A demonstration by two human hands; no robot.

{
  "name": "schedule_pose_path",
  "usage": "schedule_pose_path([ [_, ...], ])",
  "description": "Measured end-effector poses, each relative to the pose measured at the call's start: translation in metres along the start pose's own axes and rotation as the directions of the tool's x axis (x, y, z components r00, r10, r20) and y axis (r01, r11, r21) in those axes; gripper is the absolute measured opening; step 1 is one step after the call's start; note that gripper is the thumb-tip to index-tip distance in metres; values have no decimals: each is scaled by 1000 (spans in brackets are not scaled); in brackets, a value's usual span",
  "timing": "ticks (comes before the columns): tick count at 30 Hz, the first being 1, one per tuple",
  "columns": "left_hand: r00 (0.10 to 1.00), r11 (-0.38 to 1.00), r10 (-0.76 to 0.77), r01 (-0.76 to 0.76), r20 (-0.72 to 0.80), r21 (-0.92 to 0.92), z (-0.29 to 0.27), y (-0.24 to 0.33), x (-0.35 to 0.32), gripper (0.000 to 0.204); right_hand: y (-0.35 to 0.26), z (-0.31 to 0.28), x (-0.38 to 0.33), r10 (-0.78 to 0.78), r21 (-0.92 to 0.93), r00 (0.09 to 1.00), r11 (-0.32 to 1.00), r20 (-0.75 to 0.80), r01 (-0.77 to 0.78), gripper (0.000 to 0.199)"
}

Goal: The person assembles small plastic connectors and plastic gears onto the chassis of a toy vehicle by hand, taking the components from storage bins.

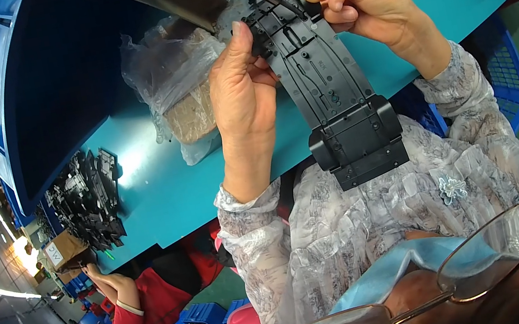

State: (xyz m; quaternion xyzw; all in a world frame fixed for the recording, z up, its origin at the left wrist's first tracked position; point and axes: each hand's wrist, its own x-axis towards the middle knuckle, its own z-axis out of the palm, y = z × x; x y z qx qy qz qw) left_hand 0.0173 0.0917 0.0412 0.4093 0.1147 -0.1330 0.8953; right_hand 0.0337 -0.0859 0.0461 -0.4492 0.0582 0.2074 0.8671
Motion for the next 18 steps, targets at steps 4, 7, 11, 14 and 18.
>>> schedule_pose_path([
  [4,999,1000,3,-2,54,-16,-4,-2,1,22,-2,0,0,-1,-29,1000,1000,-5,1,15],
  [7,1000,998,-10,11,16,-58,-2,-4,2,22,3,-8,6,4,-32,1000,999,31,-3,18],
  [11,997,995,-23,30,73,-98,-8,-9,3,22,5,-12,5,48,-42,999,998,-17,-49,25],
  [14,995,993,-55,64,87,-100,-11,-15,5,23,6,-12,3,56,-69,997,996,-57,-60,27],
  [18,986,973,-114,135,123,-187,-11,-22,4,22,4,-18,1,76,-84,994,993,-84,-83,27],
])
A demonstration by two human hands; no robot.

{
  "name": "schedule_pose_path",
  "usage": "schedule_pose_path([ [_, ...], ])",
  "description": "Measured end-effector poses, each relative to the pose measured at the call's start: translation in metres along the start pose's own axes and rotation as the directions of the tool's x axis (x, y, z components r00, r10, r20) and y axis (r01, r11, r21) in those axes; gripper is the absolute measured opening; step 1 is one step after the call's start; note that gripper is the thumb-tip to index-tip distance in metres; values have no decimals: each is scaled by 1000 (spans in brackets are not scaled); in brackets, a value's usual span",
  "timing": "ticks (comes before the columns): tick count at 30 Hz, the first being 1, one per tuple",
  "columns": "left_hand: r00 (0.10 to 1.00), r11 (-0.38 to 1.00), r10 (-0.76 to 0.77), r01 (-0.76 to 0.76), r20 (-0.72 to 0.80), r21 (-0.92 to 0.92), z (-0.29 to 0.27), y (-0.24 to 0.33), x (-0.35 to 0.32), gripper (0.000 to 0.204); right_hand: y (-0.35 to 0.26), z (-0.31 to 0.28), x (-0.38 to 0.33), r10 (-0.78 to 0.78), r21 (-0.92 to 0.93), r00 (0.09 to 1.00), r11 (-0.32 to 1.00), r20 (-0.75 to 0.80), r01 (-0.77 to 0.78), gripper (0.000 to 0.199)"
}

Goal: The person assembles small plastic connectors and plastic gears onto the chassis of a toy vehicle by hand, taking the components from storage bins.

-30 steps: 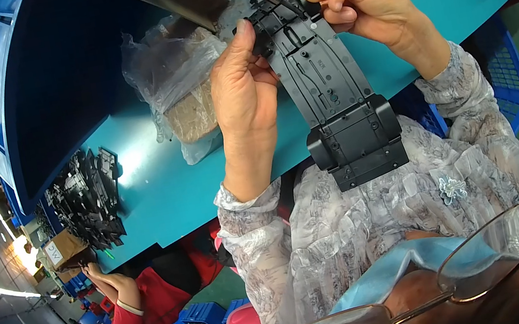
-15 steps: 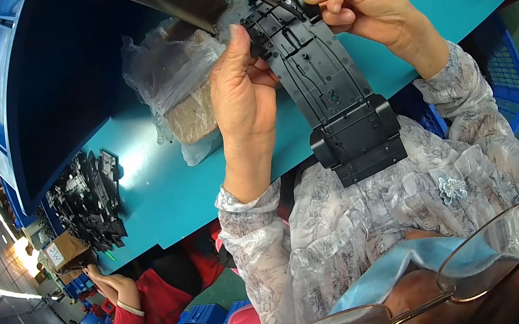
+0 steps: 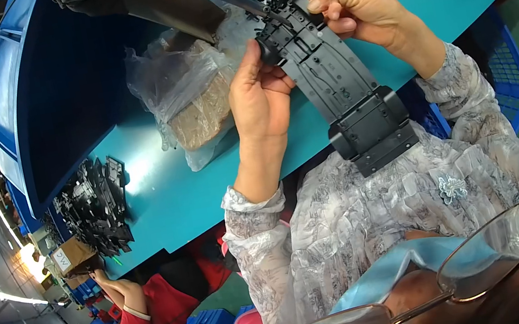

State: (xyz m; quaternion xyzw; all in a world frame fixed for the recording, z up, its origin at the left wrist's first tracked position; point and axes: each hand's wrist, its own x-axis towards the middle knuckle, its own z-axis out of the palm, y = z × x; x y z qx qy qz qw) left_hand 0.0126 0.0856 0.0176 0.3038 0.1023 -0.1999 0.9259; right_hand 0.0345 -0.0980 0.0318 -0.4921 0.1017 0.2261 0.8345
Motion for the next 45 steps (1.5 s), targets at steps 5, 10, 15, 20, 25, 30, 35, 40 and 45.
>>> schedule_pose_path([
  [5,990,995,-95,91,101,48,-8,-7,-1,26,2,-18,0,-6,-4,1000,1000,-1,6,24],
  [10,991,991,-79,67,106,114,-3,-13,-3,27,-5,-17,-11,-62,-17,998,998,-2,62,17],
  [15,997,988,-40,29,68,152,0,-14,-4,28,-7,-16,-20,-125,-23,992,992,13,125,10],
  [20,998,981,-19,7,64,192,1,-16,-6,30,-9,-13,-29,-106,-8,994,994,39,106,10],
  [25,998,981,-13,2,53,194,5,-17,-6,31,-9,-15,-30,-102,8,994,995,46,102,10],
  [30,999,982,10,-19,49,186,10,-16,-8,31,-9,-11,-31,-104,-5,994,995,18,105,9],
  [35,998,982,6,-19,69,186,9,-16,-7,31,-9,-13,-32,-102,5,994,995,25,102,10],
  [40,997,986,-1,-12,75,169,7,-15,-7,31,-9,-12,-31,-100,-3,995,995,14,100,10],
  [45,998,984,2,-14,65,180,7,-16,-6,31,-9,-12,-33,-110,-2,994,994,16,110,10],
])
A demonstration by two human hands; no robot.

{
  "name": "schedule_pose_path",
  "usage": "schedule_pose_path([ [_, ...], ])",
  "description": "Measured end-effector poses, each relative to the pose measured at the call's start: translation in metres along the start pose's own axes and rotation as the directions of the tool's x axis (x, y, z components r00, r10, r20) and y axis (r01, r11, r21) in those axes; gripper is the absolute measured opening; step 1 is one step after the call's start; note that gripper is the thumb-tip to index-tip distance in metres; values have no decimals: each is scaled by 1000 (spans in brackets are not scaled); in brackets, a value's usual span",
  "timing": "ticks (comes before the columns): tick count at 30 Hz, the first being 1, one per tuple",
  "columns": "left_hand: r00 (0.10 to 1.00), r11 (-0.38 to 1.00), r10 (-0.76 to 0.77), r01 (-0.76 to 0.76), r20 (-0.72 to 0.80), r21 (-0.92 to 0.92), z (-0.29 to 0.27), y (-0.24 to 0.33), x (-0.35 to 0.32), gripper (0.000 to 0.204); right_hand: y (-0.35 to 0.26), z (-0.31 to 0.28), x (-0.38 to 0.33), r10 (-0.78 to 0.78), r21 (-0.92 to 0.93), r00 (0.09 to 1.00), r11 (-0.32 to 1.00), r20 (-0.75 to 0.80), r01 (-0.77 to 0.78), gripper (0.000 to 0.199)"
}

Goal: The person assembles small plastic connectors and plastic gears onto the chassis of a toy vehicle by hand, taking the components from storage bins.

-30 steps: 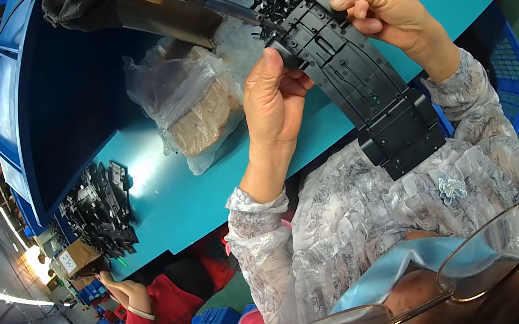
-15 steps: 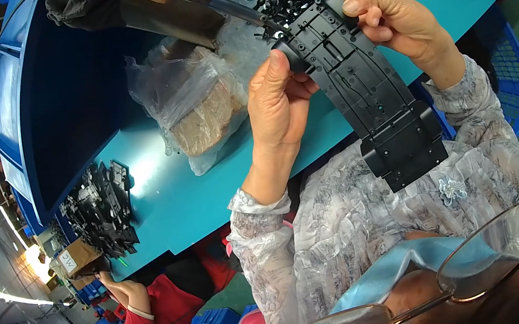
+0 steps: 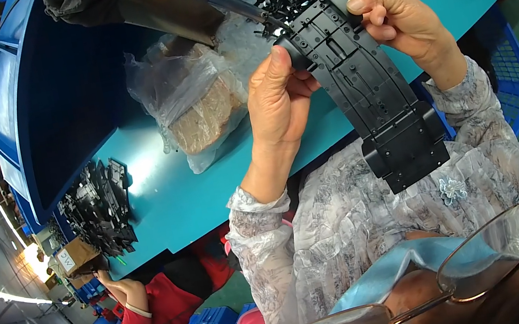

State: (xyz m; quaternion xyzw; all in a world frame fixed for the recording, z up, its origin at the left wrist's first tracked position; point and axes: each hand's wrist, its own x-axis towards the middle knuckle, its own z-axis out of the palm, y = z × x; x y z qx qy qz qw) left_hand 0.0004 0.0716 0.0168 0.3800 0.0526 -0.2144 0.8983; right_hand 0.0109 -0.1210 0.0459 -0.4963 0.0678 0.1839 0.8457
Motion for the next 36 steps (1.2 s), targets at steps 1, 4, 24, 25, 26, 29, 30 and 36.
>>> schedule_pose_path([
  [1,1000,1000,-1,1,0,0,1,0,0,31,0,0,0,1,-2,1000,1000,-1,-1,10],
  [4,1000,1000,-1,1,-21,12,4,1,0,32,0,-1,0,1,-2,1000,1000,5,-1,10],
  [24,999,1000,-12,11,32,22,4,4,-1,31,1,2,-1,-22,28,1000,999,-10,23,10],
  [25,999,1000,-11,10,31,22,4,4,-1,31,2,2,0,-28,27,999,999,-19,28,10],
  [26,999,1000,-9,8,32,20,4,4,-1,31,2,2,0,-33,27,999,999,-28,34,10],
  [29,999,1000,-8,8,35,20,5,5,-1,31,0,2,-2,-23,35,999,999,-29,24,11],
  [30,999,1000,-8,7,32,22,4,5,-1,31,1,1,-2,-23,35,999,999,-28,24,11],
  [36,1000,1000,-1,1,13,26,6,6,-2,31,1,1,-2,-21,43,1000,999,-8,22,11],
])
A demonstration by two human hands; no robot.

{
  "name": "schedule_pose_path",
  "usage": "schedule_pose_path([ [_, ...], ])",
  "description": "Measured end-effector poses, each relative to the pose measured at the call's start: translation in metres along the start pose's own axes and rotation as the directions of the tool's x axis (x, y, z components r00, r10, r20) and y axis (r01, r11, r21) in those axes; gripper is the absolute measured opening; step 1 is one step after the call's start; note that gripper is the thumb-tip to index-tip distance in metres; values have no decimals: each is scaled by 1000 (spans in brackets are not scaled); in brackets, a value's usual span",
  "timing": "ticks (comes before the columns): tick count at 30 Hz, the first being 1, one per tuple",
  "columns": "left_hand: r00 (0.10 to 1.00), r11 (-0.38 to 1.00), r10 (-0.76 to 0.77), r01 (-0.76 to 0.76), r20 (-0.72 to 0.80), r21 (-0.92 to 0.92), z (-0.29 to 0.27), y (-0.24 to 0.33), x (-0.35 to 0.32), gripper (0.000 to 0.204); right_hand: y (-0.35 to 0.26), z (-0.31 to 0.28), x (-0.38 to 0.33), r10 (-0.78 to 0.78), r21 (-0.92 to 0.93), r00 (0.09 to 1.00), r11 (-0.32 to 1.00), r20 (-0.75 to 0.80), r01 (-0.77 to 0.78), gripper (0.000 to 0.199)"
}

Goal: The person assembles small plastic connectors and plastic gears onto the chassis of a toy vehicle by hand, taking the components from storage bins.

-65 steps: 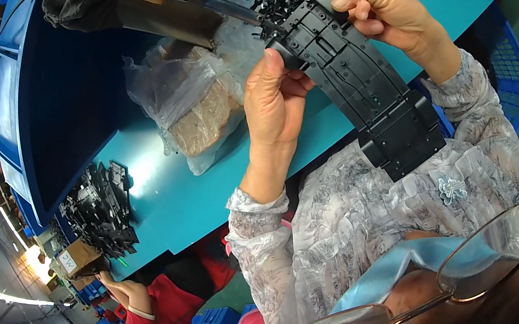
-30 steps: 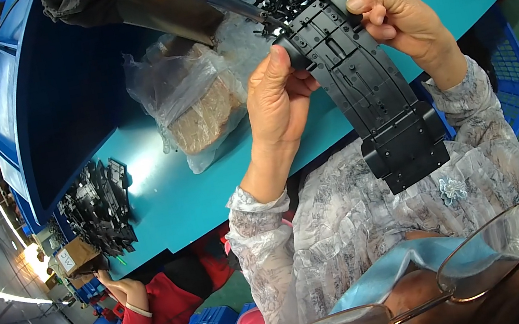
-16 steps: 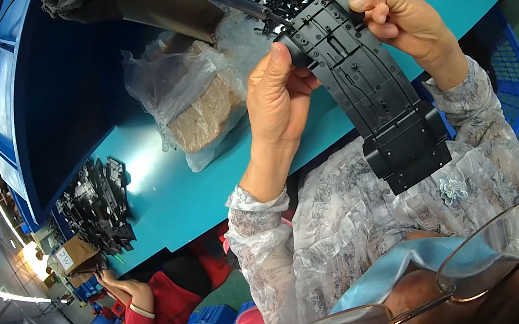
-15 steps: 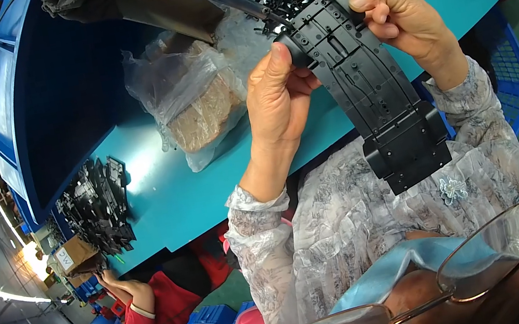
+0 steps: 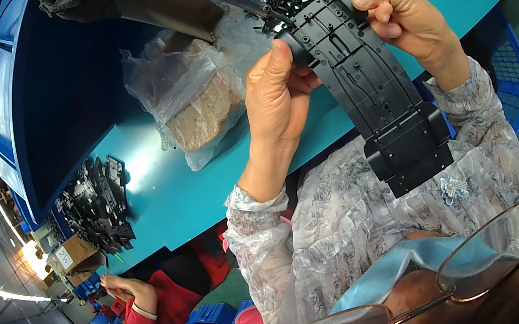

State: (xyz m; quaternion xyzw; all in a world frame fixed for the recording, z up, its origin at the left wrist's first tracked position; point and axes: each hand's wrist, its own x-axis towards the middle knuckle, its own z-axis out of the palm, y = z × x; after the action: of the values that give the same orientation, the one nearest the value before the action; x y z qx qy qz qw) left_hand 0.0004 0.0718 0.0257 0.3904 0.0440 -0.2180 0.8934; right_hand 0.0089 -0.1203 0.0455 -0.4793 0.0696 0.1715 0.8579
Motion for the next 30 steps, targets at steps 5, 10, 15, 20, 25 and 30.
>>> schedule_pose_path([
  [5,1000,1000,-1,2,-15,17,1,1,0,31,1,-2,2,3,3,1000,1000,10,-3,13],
  [10,1000,1000,13,-12,-20,11,2,1,-1,32,0,-2,2,11,2,1000,1000,19,-11,12],
  [15,1000,1000,7,-6,-14,23,6,2,-3,33,1,-4,2,13,14,1000,1000,28,-14,11],
  [20,999,999,20,-19,-30,28,14,4,-4,34,-1,0,-2,13,4,1000,1000,-15,-13,11],
  [25,1000,1000,10,-9,-4,15,4,3,-4,35,0,-1,0,13,-5,1000,1000,-3,-13,11],
  [30,1000,1000,2,-1,-20,21,10,4,-4,35,-1,-1,-1,10,-14,1000,1000,-14,-11,13],
])
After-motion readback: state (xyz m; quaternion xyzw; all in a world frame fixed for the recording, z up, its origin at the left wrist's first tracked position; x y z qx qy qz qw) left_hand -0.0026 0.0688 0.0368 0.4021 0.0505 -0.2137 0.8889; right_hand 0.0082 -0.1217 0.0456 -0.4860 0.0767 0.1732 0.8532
